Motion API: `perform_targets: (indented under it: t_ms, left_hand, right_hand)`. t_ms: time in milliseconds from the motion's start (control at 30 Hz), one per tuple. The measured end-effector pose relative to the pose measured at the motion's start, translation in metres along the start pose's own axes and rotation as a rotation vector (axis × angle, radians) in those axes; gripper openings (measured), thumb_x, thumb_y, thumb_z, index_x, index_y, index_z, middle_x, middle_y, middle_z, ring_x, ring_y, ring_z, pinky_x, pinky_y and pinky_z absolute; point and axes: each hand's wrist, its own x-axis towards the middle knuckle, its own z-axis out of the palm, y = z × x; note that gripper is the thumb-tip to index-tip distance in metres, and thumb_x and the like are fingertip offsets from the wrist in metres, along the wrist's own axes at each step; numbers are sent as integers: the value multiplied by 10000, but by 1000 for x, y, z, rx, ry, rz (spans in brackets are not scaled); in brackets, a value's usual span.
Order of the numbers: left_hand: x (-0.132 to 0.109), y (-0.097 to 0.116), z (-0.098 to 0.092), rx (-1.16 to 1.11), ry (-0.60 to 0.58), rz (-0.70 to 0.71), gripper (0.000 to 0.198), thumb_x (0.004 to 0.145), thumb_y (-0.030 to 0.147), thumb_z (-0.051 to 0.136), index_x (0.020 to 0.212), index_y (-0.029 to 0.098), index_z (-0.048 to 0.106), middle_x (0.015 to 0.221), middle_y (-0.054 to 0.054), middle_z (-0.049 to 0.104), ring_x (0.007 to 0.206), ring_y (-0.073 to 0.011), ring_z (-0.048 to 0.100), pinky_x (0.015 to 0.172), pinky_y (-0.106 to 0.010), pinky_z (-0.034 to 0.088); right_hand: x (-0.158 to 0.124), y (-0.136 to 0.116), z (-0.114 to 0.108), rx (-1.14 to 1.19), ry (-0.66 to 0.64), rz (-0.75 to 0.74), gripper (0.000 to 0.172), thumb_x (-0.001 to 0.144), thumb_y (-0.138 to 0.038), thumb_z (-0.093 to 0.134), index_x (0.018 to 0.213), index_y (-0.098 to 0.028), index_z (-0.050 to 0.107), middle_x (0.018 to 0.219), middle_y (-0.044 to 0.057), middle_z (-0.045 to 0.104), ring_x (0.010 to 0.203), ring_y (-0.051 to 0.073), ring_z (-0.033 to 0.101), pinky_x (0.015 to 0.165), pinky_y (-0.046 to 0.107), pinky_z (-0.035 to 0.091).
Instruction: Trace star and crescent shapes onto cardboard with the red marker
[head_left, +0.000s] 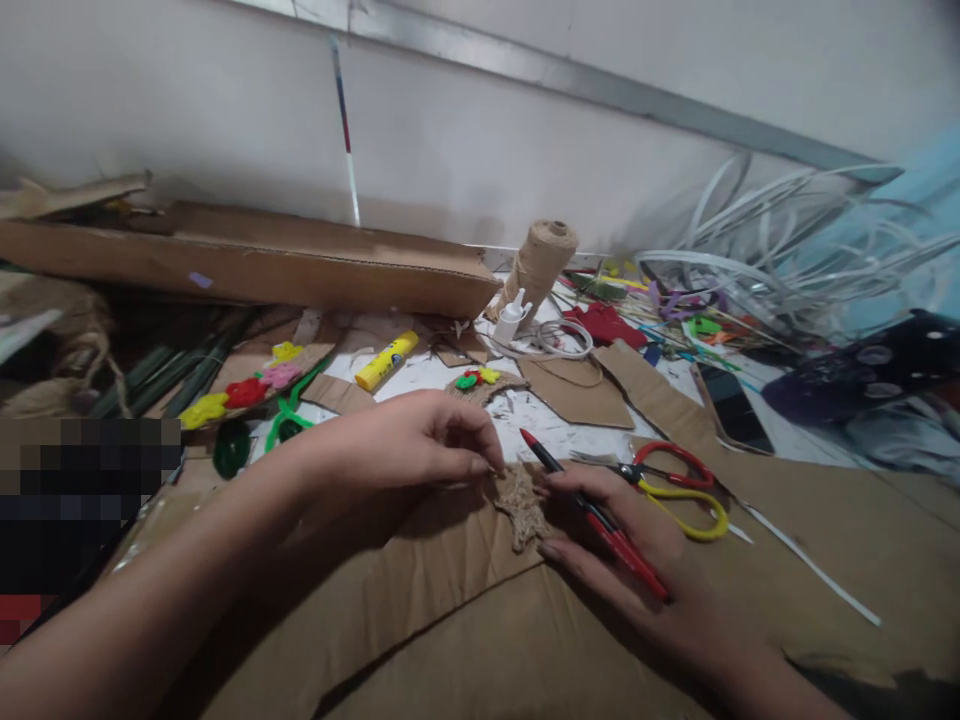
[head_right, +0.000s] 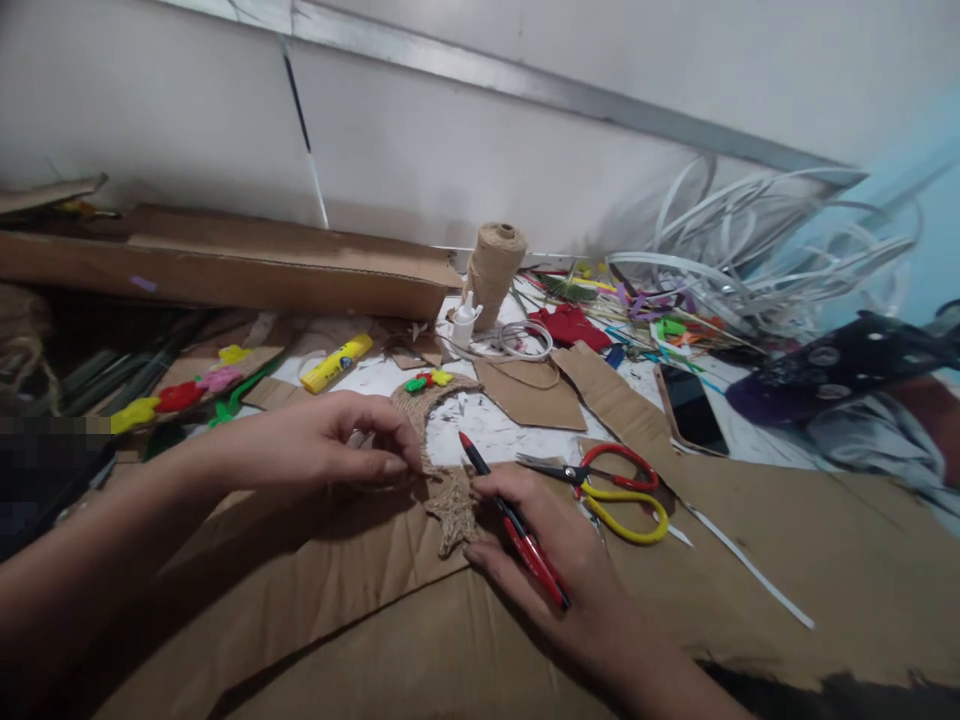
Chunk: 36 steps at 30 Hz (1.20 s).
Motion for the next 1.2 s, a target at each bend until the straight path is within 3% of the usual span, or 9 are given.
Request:
perform_targets:
  t_ms: [167, 400, 733, 967, 1200]
  left_hand:
    - [-6, 7, -11, 210, 12, -41, 159, 960, 281, 664, 1014, 204, 792, 989, -10, 776, 928, -198, 713, 813, -276, 529]
    - [-3, 10, -1, 462, 26, -53, 197, 938, 147, 708, 1068, 221, 837, 1056, -18, 809, 1039, -213, 728, 911, -296, 492]
    - [-4, 12, 4, 525, 20, -17, 220, 927, 107, 725, 1042, 247, 850, 1045, -15, 808, 1056, -226, 710, 917, -307, 498]
    - [-5, 20, 6, 582, -13, 20, 210, 958, 108, 723, 1037, 253, 853, 1052, -25, 800, 1128, -237, 667, 972, -317, 489]
    - [-10, 22, 8, 685, -8, 111, 194, 976, 156, 701, 1002, 270, 856, 977, -33, 789, 1059, -238, 691, 958, -317, 506]
  right_hand:
    - [-5, 4, -1, -6, 3, -14, 385, 1023, -294, 706, 1381, -343, 572, 1313, 34, 742, 1176, 255, 745, 889, 315, 642]
    - [-9, 4, -1, -5, -22, -24, 390, 1040, -300, 692, 1404, -341, 558, 1319, 39, 746, 1210, 257, 735, 917, 334, 633]
    - [-1, 1, 2, -38, -16, -70, 377, 1044, -255, 667, 1399, -314, 556, 1282, 42, 745, 1160, 233, 747, 937, 323, 620]
    - [-6, 6, 4, -93, -8, -61, 398, 1034, -273, 678, 1414, -311, 562, 1341, 68, 739, 1225, 276, 737, 913, 339, 641]
    - [-7, 4, 4, -87, -15, -66, 409, 1034, -273, 679, 1420, -311, 552, 1336, 73, 741, 1207, 280, 743, 898, 352, 649]
